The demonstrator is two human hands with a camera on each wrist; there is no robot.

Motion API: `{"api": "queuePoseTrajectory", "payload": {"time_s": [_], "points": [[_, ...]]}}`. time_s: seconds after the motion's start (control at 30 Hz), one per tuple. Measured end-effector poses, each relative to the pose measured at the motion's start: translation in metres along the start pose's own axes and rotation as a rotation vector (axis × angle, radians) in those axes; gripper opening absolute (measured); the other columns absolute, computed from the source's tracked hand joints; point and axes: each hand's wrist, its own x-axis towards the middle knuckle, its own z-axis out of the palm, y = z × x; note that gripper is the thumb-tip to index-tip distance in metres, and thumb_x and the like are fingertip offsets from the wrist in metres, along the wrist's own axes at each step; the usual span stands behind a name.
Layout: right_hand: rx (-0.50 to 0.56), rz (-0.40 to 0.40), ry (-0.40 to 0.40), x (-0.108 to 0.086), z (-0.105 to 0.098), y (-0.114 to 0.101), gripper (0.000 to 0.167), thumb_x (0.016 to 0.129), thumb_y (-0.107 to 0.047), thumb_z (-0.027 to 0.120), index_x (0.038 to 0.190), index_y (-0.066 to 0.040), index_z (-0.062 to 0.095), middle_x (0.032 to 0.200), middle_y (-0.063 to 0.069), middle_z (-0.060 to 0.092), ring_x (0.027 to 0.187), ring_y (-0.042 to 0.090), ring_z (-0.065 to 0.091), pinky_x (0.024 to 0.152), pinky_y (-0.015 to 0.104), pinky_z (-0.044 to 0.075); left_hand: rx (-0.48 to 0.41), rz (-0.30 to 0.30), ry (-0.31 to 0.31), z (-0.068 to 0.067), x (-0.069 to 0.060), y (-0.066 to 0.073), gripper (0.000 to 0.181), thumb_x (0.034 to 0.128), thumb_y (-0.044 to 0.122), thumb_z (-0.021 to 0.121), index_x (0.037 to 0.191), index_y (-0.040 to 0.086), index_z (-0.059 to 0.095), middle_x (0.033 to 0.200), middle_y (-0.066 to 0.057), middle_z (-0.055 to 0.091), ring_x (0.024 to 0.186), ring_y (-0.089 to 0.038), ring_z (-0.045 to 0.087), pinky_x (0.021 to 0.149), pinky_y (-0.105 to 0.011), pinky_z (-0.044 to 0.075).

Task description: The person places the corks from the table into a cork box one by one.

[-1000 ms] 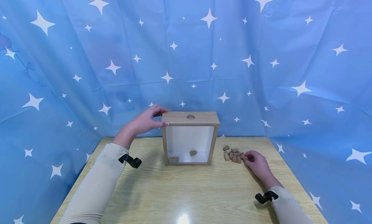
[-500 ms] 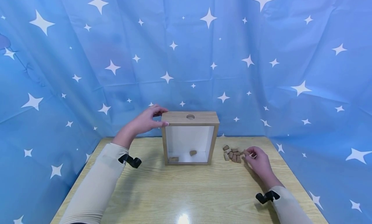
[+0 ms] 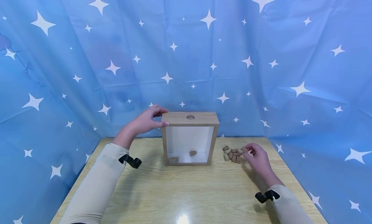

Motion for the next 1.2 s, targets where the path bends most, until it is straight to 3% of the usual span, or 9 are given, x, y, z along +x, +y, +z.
{"api": "queuePoseTrajectory", "payload": {"time_s": [0.23,0.77,1.07,1.2], "points": [[-0.006,-0.075,0.047,0.007,-0.003,-0.02,0.02,0.098,0.0,0.078,0.117,-0.004,0.076,0.109,0.011,0.071,0.092,0.021,0.057,0.077,0.019,0.046,-0.004,0.004,0.006,0.002,0.001,-0.002,0.07,0.0991,0.046,0.084,0.155,0.012,0.061,0.145,-0.006,0.057,0.138,-0.03,0.054,0.119,-0.055,0.048],[-0.009,-0.166,0.104,0.024,-0.02,-0.064,0.019,0.099,0.001,0.079,0.118,-0.002,0.079,0.106,0.01,0.07,0.09,0.021,0.057,0.076,0.017,0.046,-0.03,0.003,0.012,0.003,0.001,-0.002,0.07,0.0984,0.046,0.086,0.155,0.012,0.061,0.147,-0.008,0.057,0.143,-0.034,0.053,0.123,-0.059,0.044],[0.077,-0.164,0.15,0.036,-0.03,-0.089,0.018,0.103,-0.005,0.077,0.121,-0.004,0.079,0.106,0.008,0.07,0.089,0.012,0.058,0.075,0.014,0.047,-0.06,0.021,0.04,0.005,-0.001,-0.008,0.068,0.0982,0.047,0.086,0.154,0.015,0.063,0.146,-0.006,0.058,0.141,-0.032,0.055,0.122,-0.058,0.046],[0.093,-0.193,0.159,0.042,-0.034,-0.102,0.017,0.103,-0.004,0.078,0.12,-0.005,0.08,0.105,0.007,0.069,0.088,0.014,0.057,0.075,0.016,0.049,-0.07,0.027,0.053,0.007,0.0,-0.013,0.066,0.0982,0.051,0.085,0.153,0.019,0.064,0.145,-0.003,0.058,0.138,-0.029,0.056,0.12,-0.057,0.047]]}}
